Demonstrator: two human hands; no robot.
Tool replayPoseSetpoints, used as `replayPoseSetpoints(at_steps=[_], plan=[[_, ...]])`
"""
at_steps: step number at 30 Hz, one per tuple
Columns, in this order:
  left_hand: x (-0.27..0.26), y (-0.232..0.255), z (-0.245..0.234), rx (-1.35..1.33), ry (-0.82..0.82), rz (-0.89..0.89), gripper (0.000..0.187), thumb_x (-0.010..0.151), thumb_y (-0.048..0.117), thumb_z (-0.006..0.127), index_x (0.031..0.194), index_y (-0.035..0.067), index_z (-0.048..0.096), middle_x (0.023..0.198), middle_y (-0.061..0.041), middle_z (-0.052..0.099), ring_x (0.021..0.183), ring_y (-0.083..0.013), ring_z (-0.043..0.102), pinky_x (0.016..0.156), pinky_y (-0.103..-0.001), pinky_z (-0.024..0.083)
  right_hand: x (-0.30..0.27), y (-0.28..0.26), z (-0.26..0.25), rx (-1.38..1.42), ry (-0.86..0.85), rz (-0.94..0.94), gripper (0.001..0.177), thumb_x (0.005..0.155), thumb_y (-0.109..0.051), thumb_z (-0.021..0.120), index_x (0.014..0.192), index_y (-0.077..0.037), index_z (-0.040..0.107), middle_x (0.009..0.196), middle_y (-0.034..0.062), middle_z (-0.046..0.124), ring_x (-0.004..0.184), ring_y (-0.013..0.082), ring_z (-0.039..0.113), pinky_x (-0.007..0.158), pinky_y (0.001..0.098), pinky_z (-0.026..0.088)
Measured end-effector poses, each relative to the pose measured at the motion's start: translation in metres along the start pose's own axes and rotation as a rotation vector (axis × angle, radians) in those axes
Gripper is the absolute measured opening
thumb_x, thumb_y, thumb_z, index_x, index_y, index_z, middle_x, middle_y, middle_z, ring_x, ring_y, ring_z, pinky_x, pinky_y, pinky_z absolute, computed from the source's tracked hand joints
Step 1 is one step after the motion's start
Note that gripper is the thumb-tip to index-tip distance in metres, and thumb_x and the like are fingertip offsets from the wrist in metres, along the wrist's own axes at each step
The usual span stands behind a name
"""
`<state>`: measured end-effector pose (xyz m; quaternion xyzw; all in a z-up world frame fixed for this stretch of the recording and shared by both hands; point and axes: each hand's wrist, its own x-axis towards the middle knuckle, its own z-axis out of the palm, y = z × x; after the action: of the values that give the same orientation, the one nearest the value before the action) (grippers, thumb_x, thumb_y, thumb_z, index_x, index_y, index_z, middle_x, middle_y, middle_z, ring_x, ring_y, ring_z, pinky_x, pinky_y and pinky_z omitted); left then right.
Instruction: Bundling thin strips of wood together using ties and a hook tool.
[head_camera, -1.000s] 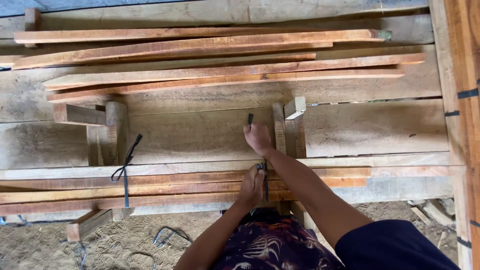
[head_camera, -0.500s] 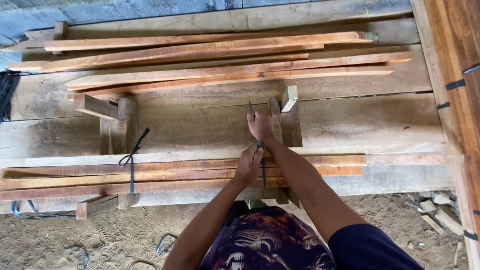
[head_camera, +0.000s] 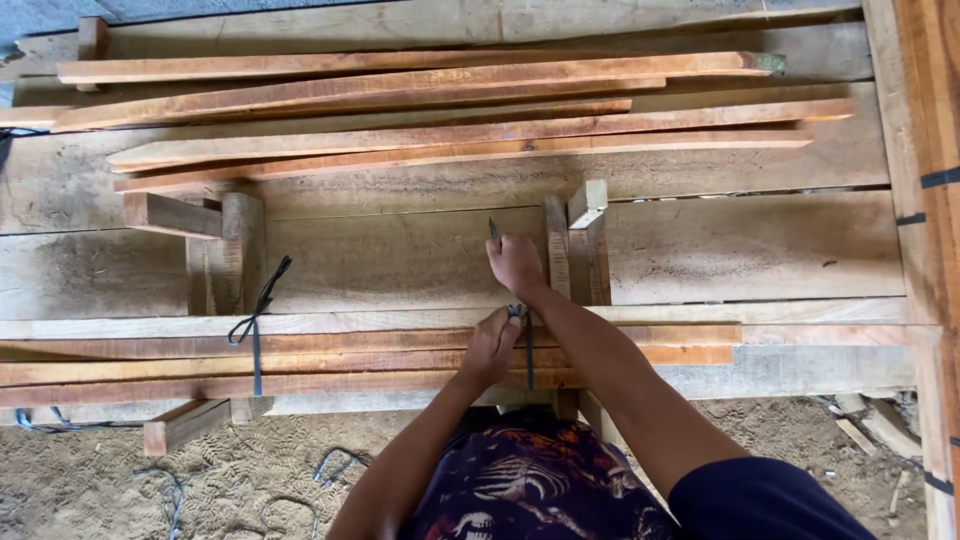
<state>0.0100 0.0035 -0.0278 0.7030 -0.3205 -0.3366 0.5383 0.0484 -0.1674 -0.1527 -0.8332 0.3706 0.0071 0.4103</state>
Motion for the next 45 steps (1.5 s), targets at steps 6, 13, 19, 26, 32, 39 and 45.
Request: replayPoseSetpoints(at_steps=[6,13,19,26,32,39,45], plan=[[0.007,-0.010,-0.007,-0.034,-0.055,-0.117,0.038,0.113,0.031,0.037,0.091,0.009,0.059,0.066,-0.012,0.050,0.056,-0.0212,0.052,0.056,-0.035,0.046,0.015,0.016,0.042,-0.043,0.147,0.013,0.044,0.088,-0.030,0.054,0.062,0.005,0.066,0.060,0.0290,0.061,0.064,0.0465,0.071,0.046,0.0550,0.051],[0.006,-0.012,-0.005,0.002,-0.096,-0.089,0.037,0.113,0.031,0.037,0.094,0.008,0.058,0.070,-0.013,0.051,0.060,-0.0270,0.054,0.057,-0.039,0.046,0.003,-0.001,0.021,-0.087,0.261,-0.092,0.041,0.085,-0.027,0.055,0.057,0.001,0.065,0.055,0.0275,0.060,0.059,0.0452,0.070,0.040,0.0525,0.046],[0.004,-0.006,-0.007,-0.085,-0.090,-0.093,0.038,0.115,0.028,0.037,0.092,0.006,0.057,0.073,-0.012,0.056,0.070,-0.0145,0.056,0.062,-0.032,0.048,-0.003,-0.023,-0.026,0.040,0.264,-0.067,0.049,0.090,-0.036,0.056,0.065,0.006,0.062,0.062,0.0312,0.060,0.067,0.0518,0.068,0.051,0.0638,0.046],[0.044,0.003,-0.020,0.044,-0.186,-0.041,0.042,0.114,0.035,0.038,0.092,0.006,0.059,0.073,-0.013,0.057,0.064,-0.0228,0.057,0.066,-0.043,0.050,-0.080,-0.022,-0.136,0.537,0.173,-0.028,0.042,0.105,-0.026,0.044,0.065,-0.013,0.047,0.054,0.0073,0.037,0.045,0.0218,0.040,0.043,0.0397,0.035],[0.079,-0.072,-0.006,-0.067,-0.007,-0.164,0.045,0.108,0.040,0.047,0.080,0.008,0.059,0.067,-0.010,0.058,0.067,-0.0233,0.065,0.072,-0.042,0.053,-0.167,0.014,-0.137,0.431,-0.064,-0.059,0.032,0.098,-0.039,0.061,0.092,-0.008,0.064,0.066,0.0149,0.058,0.064,0.0288,0.061,0.061,0.0446,0.045],[0.089,-0.087,0.001,-0.336,0.118,-0.227,0.039,0.107,0.034,0.050,0.079,0.007,0.056,0.068,-0.004,0.046,0.061,-0.0153,0.053,0.063,-0.039,0.053,-0.180,0.001,-0.147,-0.114,-0.260,-0.499,0.057,0.093,0.000,0.057,0.149,-0.012,0.055,0.123,0.0356,0.065,0.129,0.0596,0.051,0.111,0.0711,0.045],[0.073,-0.063,0.001,-0.362,0.129,-0.197,0.040,0.111,0.033,0.046,0.086,0.003,0.057,0.074,-0.008,0.047,0.069,-0.0192,0.056,0.069,-0.042,0.054,-0.143,0.056,-0.107,-0.455,-0.262,-0.752,0.074,0.093,-0.015,0.052,0.164,-0.012,0.030,0.116,0.0341,0.064,0.114,0.0540,0.062,0.097,0.0621,0.057]])
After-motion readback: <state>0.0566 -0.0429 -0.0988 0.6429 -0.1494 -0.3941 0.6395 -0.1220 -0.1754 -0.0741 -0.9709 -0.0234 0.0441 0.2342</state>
